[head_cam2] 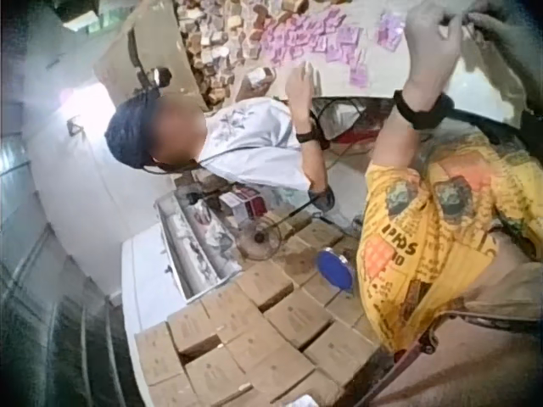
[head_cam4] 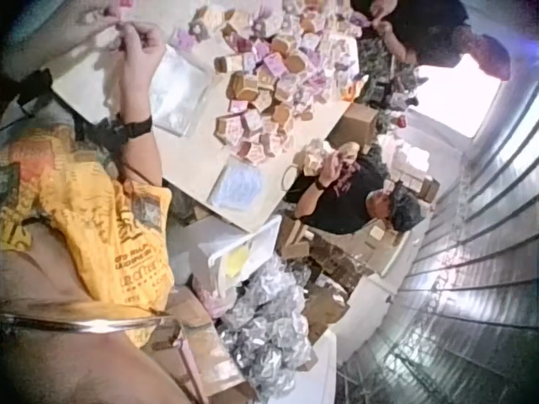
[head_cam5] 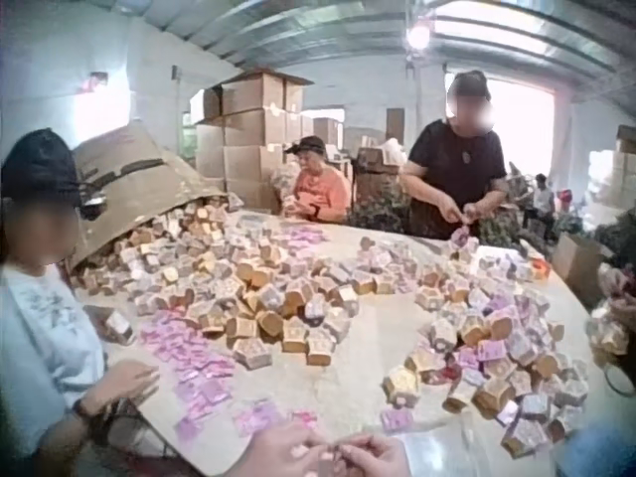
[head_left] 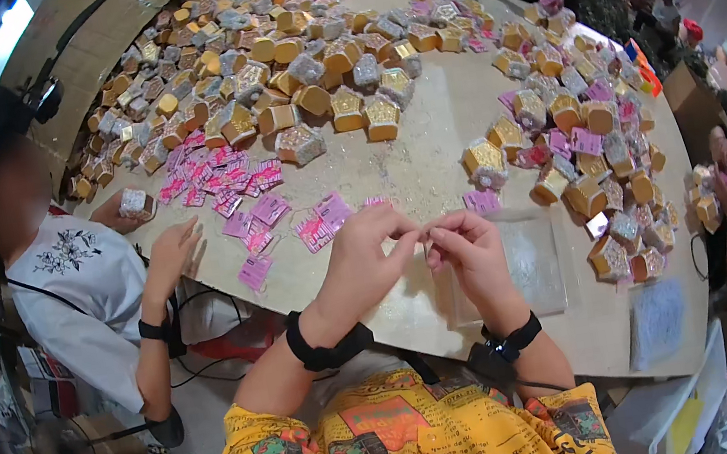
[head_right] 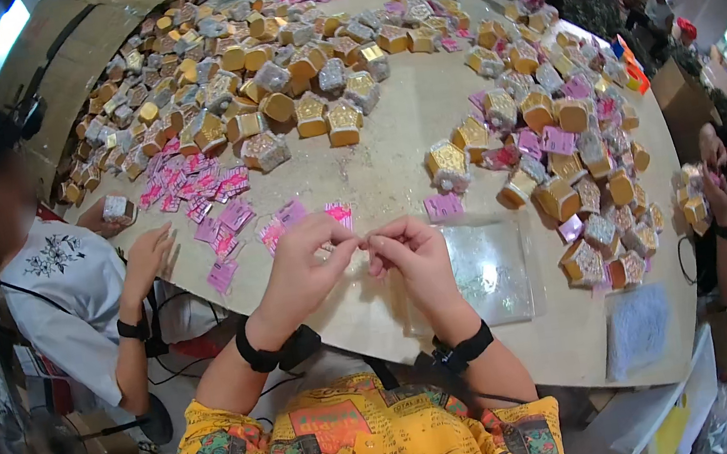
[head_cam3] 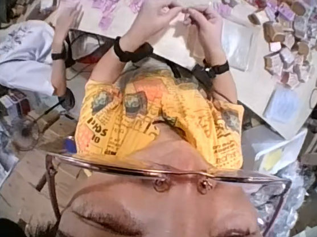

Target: The person wraps small, cube-shaped items in clear plastic and seals them with pink labels. They repeatedly pick up an item, wrap it, apply a label, and place the finished package on the table.

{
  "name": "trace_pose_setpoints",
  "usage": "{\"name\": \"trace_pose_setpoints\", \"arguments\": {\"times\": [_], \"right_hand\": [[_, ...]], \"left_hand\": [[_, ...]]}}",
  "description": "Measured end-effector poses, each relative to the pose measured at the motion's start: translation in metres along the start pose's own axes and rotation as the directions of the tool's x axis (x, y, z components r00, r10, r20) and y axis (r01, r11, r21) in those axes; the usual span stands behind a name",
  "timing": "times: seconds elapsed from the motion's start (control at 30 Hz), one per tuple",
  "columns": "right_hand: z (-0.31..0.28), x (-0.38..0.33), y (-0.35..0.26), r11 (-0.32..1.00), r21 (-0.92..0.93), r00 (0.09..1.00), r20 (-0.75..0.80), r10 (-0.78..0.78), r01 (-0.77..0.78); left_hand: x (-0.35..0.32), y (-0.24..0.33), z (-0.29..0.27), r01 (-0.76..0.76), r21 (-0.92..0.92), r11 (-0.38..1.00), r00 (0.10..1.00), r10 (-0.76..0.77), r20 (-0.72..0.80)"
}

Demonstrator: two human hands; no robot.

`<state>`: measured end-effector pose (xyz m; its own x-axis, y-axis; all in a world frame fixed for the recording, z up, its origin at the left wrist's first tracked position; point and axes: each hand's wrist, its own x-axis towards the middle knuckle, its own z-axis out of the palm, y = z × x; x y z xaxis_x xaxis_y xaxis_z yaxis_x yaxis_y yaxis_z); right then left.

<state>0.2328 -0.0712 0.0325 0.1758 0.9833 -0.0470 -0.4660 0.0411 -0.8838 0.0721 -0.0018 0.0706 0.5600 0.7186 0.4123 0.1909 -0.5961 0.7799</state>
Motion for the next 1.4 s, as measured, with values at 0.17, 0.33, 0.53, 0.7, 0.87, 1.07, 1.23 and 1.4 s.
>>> {"name": "trace_pose_setpoints", "arguments": {"times": [0.17, 0.33, 0.53, 0.7, 0.87, 1.07, 1.23, 1.4], "right_hand": [[0.000, -0.005, -0.004, 0.991, 0.116, 0.998, 0.019, 0.067, -0.069], [-0.014, -0.015, -0.003, 0.986, 0.149, 0.993, 0.105, 0.057, -0.073], [-0.035, -0.030, -0.008, 0.992, 0.026, 0.984, 0.129, 0.120, -0.124], [-0.044, -0.041, -0.019, 0.992, -0.045, 0.987, 0.102, 0.124, -0.120], [-0.040, -0.052, -0.021, 0.971, -0.240, 0.997, 0.062, 0.040, -0.024], [-0.022, -0.058, -0.028, 0.288, -0.761, 0.773, 0.407, -0.486, 0.581], [-0.021, -0.057, -0.027, 0.427, -0.732, 0.823, 0.325, -0.466, 0.531], [-0.031, -0.058, -0.028, 0.797, -0.554, 0.971, 0.159, -0.181, 0.240]], "left_hand": [[-0.002, 0.014, -0.014, -0.380, 0.391, 0.838, 0.922, 0.374, 0.095], [-0.006, 0.023, -0.013, -0.428, 0.423, 0.799, 0.903, 0.360, 0.234], [0.002, 0.041, -0.001, -0.548, 0.495, 0.675, 0.831, 0.367, 0.418], [0.007, 0.053, 0.008, -0.594, 0.514, 0.618, 0.799, 0.377, 0.469], [0.001, 0.050, 0.014, -0.582, 0.449, 0.678, 0.810, 0.431, 0.398], [-0.016, 0.035, 0.017, 0.072, 0.003, 0.997, 0.967, -0.071, 0.244], [-0.024, 0.022, 0.025, 0.238, -0.181, 0.954, 0.954, -0.195, 0.226], [-0.022, 0.031, 0.025, -0.172, 0.113, 0.979, 0.971, 0.148, 0.189]]}}
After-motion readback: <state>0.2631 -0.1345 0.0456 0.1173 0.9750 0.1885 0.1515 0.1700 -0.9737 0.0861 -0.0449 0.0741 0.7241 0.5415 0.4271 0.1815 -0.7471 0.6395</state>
